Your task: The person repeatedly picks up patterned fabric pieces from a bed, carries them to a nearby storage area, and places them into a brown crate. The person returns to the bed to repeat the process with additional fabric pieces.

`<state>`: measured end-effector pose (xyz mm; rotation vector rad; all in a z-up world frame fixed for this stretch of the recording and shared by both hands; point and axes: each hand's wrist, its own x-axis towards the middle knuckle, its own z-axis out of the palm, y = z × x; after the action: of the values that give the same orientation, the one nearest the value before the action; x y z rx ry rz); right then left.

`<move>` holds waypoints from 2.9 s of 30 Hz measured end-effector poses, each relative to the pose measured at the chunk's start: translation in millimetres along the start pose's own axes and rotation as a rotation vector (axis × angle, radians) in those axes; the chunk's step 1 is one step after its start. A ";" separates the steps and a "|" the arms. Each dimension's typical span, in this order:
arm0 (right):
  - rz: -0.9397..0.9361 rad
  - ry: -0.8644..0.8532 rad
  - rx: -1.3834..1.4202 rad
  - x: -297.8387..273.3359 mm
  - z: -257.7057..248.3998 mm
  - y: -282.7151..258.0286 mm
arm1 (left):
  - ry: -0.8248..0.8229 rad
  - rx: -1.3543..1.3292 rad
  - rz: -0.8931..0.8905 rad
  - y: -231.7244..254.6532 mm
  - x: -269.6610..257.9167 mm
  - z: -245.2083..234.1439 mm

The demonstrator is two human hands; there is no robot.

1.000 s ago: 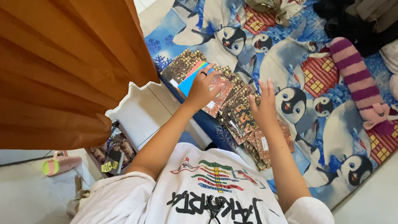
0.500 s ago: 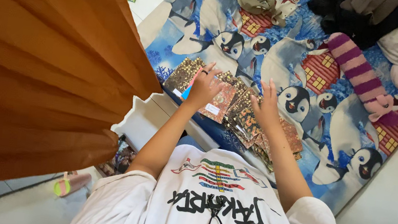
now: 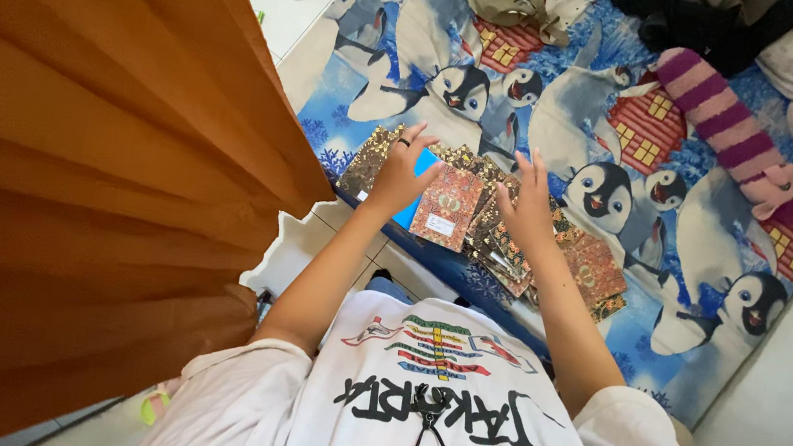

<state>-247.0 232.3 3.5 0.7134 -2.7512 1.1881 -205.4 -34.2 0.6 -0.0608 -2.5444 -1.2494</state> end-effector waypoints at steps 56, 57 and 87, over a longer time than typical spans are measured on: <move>0.046 -0.005 0.069 18.6 68.8 -39.2 | -0.002 -0.020 -0.044 -75.3 -7.2 -40.0; 0.017 0.005 0.042 20.4 69.9 -36.6 | 0.001 -0.017 -0.048 -78.6 -7.4 -38.5; 0.094 -0.283 0.266 25.2 177.5 61.3 | -0.035 0.140 -0.260 -201.2 -87.9 31.8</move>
<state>-274.2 134.3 -156.4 0.8437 -2.9097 1.6104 -164.0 -125.8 -197.2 0.2897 -2.7297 -1.1606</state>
